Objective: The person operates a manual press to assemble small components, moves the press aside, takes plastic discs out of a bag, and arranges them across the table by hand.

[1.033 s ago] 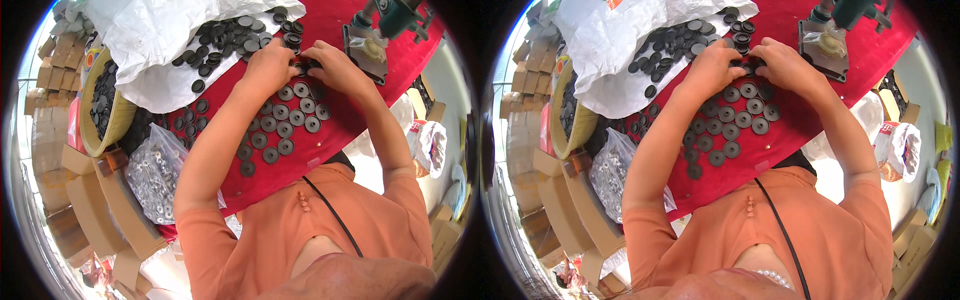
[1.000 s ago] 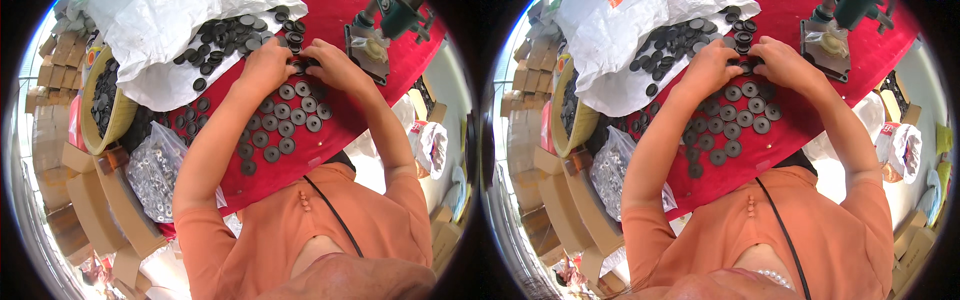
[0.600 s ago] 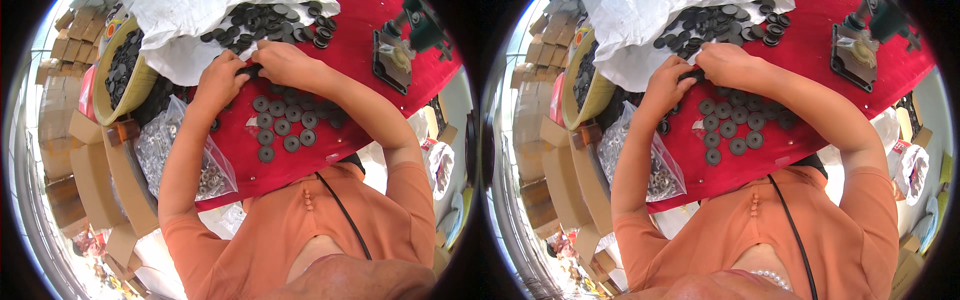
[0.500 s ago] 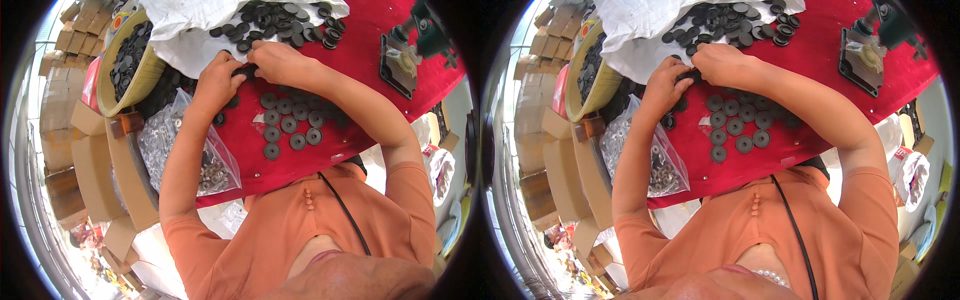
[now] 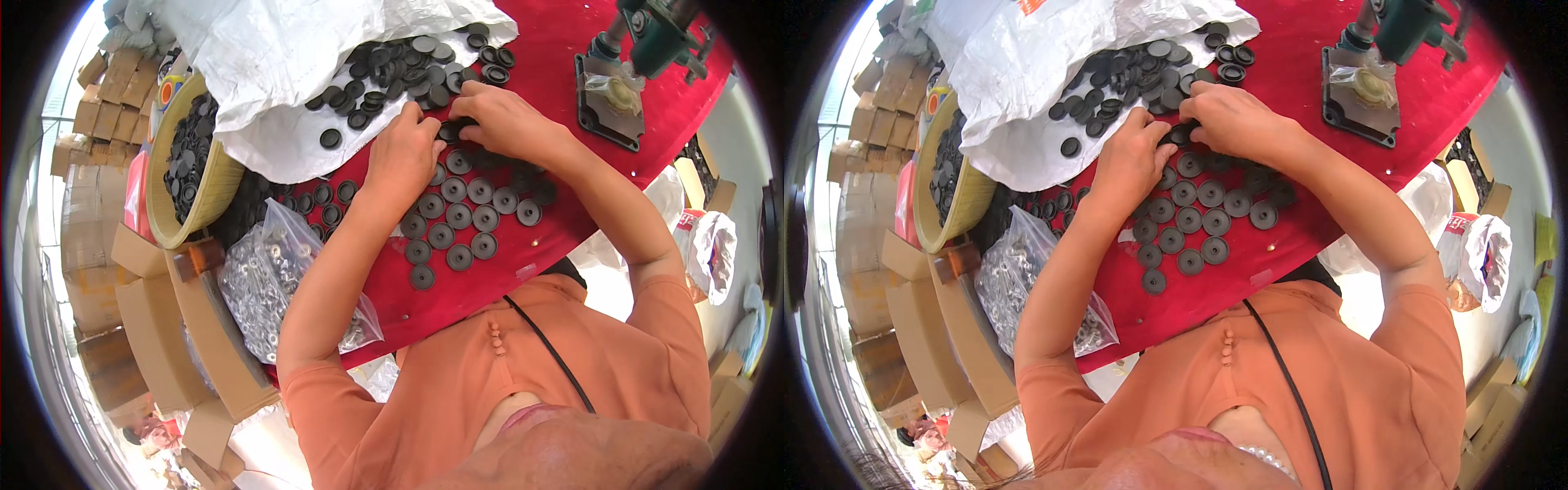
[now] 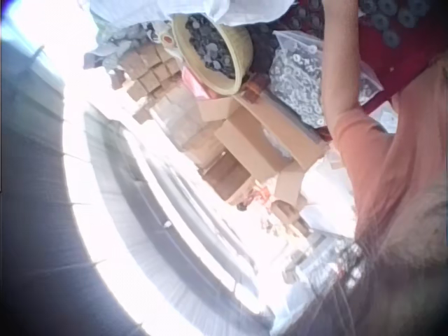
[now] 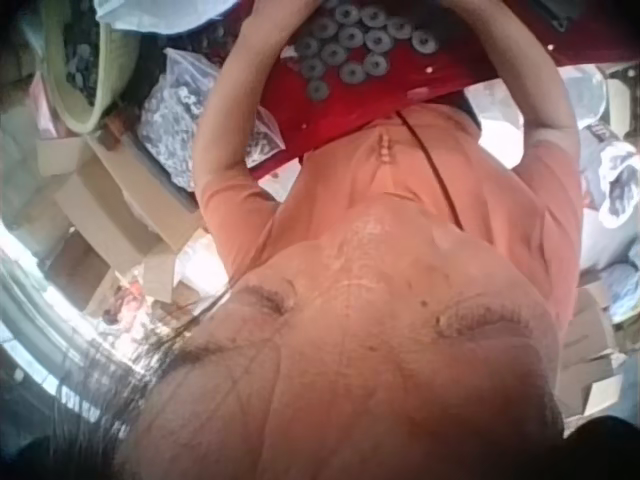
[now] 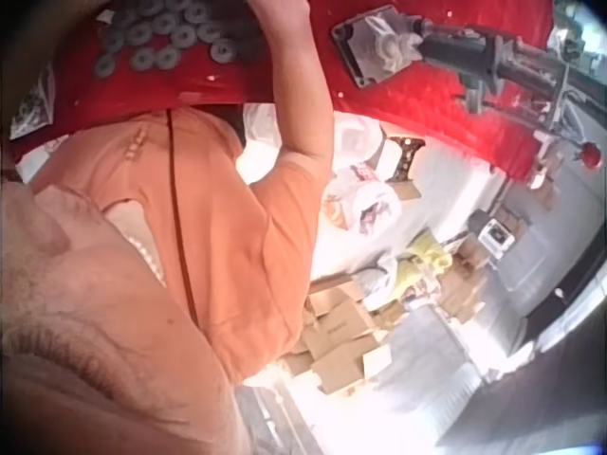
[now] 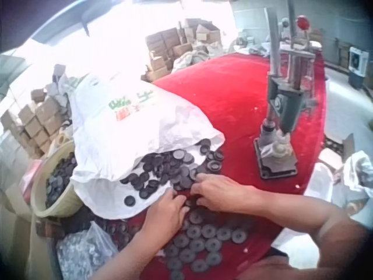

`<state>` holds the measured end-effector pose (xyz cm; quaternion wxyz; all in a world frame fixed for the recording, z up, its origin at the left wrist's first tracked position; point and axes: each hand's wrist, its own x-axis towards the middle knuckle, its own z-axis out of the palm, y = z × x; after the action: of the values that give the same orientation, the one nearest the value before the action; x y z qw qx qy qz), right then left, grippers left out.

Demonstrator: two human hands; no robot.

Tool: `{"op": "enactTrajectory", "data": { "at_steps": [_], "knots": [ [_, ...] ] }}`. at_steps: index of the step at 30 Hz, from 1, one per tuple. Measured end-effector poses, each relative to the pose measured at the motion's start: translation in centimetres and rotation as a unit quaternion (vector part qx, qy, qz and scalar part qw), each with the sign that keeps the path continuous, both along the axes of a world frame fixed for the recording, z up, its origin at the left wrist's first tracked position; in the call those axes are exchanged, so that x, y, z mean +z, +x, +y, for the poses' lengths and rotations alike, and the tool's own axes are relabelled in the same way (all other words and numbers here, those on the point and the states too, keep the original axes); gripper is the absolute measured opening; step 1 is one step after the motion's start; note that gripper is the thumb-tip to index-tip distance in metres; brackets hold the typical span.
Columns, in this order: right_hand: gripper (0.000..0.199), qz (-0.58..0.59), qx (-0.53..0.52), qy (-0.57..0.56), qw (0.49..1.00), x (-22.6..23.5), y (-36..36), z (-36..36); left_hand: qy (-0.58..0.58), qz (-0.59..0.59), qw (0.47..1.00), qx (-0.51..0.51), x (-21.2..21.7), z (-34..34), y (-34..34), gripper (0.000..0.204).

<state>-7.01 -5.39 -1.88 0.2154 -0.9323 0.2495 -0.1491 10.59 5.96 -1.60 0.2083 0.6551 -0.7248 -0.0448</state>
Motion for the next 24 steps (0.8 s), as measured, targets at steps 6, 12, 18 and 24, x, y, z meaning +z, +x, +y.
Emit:
{"op": "enactTrajectory", "data": {
  "at_steps": [6,12,18,24],
  "knots": [
    [0.021,-0.019,0.035,-0.019,0.999,-0.9,2.1,0.5,0.03,-0.037,0.999,-0.007,0.7,1.0,1.5,0.029],
    [0.024,-0.032,0.166,0.052,0.984,-0.6,9.9,4.5,0.105,-0.068,0.989,0.08,2.8,7.2,6.2,0.037],
    [0.038,-0.239,0.083,-0.008,0.967,0.7,5.3,-0.3,0.027,-0.102,0.985,0.134,3.7,10.4,5.0,0.049],
    [0.046,-0.057,-0.151,-0.139,0.977,-2.8,-2.4,-7.1,-0.014,-0.092,0.995,-0.018,0.0,10.0,4.7,0.052]
  ]
}}
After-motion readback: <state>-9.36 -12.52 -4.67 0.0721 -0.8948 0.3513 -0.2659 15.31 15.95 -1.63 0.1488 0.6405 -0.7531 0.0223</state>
